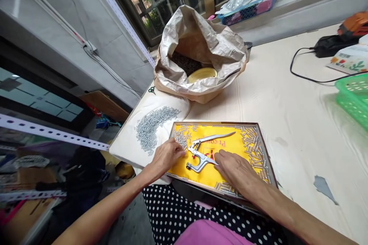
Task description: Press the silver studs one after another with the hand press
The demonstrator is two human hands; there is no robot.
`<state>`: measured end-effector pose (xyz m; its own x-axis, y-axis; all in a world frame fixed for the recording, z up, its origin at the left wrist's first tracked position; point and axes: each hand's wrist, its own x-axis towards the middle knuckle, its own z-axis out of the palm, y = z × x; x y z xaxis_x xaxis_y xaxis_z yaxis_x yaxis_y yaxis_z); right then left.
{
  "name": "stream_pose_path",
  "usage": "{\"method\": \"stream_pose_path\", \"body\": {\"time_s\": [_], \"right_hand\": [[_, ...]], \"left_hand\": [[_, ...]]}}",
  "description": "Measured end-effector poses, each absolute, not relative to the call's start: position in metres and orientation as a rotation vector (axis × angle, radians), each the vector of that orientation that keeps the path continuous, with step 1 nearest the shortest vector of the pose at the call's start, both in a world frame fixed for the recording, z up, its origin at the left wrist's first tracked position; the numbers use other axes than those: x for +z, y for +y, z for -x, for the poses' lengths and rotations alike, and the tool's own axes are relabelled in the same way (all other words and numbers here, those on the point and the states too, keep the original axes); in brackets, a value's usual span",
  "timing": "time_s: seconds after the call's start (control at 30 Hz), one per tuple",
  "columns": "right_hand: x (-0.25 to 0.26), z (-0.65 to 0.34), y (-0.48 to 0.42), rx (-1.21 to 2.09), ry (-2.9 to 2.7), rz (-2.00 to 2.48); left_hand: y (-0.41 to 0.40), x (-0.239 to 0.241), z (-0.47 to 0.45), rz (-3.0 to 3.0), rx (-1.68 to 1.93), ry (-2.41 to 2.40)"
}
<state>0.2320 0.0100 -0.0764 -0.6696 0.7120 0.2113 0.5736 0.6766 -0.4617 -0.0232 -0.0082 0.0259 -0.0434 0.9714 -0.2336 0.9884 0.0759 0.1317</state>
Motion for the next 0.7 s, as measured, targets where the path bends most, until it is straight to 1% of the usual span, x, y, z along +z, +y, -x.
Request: {"method": "stream_pose_path", "body": {"time_s": [0.1,0.2,0.33,0.47,0.7], "right_hand": [[-0.084,-0.231,0.009,0.444,-2.514,1.008],[-0.092,-0.229,0.008,0.389,-2.511,1.025],[-0.095,-0.229,0.006,0.372,-2.492,1.028],[-0.090,-0.230,0.006,0.414,-2.478,1.035],[-0.082,-0.229,0.008,0.517,-2.483,1.064]], "left_hand": [[0.004,0.025,0.054,-2.056,0.029,2.331],[0.028,0.016,0.096,-2.068,-0.107,2.457],[0.051,-0.004,0.135,-2.103,-0.289,2.396],[0.062,-0.017,0.149,-2.143,-0.331,2.317],[0.069,-0.022,0.160,-2.172,-0.335,2.235]]}}
